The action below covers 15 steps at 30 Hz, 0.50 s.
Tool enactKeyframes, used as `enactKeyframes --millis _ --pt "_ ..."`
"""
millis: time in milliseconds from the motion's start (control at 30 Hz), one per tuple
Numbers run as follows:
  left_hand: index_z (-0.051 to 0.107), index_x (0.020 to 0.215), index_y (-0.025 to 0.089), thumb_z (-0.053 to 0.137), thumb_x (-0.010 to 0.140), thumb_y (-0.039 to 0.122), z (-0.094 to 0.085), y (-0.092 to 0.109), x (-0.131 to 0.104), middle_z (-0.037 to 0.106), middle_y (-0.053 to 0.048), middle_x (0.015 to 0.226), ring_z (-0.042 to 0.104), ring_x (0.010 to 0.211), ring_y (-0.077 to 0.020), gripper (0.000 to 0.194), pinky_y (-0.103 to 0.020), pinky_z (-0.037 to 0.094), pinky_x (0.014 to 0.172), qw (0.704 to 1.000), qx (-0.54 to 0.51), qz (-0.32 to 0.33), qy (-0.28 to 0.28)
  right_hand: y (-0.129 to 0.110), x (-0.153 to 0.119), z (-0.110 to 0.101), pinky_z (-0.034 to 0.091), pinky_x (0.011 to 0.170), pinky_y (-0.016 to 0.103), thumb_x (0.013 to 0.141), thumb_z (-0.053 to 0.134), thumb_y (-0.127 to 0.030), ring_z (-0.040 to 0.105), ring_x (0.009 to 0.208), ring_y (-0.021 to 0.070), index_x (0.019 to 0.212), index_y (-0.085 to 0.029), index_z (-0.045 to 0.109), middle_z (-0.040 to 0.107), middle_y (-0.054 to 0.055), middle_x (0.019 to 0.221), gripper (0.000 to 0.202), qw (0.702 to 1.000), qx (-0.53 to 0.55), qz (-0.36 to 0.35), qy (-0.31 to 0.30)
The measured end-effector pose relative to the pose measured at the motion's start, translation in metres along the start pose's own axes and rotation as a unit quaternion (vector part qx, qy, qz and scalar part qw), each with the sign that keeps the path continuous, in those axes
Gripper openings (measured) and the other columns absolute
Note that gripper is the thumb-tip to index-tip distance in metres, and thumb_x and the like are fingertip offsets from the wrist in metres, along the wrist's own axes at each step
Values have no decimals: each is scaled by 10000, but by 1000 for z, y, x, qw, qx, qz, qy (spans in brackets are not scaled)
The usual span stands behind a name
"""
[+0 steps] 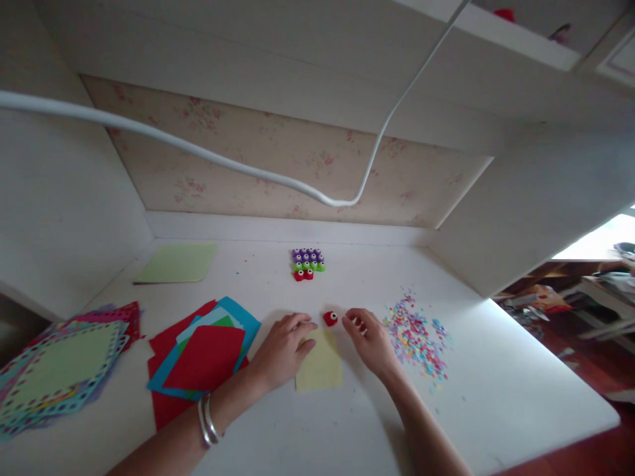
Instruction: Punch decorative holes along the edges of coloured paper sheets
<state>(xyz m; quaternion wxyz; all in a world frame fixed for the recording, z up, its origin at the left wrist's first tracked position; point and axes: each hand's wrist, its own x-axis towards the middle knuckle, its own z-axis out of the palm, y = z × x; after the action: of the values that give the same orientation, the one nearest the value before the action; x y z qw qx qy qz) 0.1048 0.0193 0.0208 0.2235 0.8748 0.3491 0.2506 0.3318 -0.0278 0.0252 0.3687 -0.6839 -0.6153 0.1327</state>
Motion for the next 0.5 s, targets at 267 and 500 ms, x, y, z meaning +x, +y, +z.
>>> enactKeyframes --millis 267,500 --pt "647 1181 291 556 881 103 9 8 66 658 -17 1262 583 1180 -198 365 -381 446 1021 991 6 106 -80 -5 -11 -8 474 910 398 850 685 -406 585 997 250 1158 -257 672 652 79 1104 342 983 -66 -104 -139" --pt "668 1111 227 595 858 151 -5 -25 61 696 -46 1104 646 1039 -199 274 -347 493 953 998 -20 38 -41 0 -15 -11 461 969 463 898 613 -308 547 1103 291 1238 -269 654 593 107 1266 345 975 -101 -108 -167"
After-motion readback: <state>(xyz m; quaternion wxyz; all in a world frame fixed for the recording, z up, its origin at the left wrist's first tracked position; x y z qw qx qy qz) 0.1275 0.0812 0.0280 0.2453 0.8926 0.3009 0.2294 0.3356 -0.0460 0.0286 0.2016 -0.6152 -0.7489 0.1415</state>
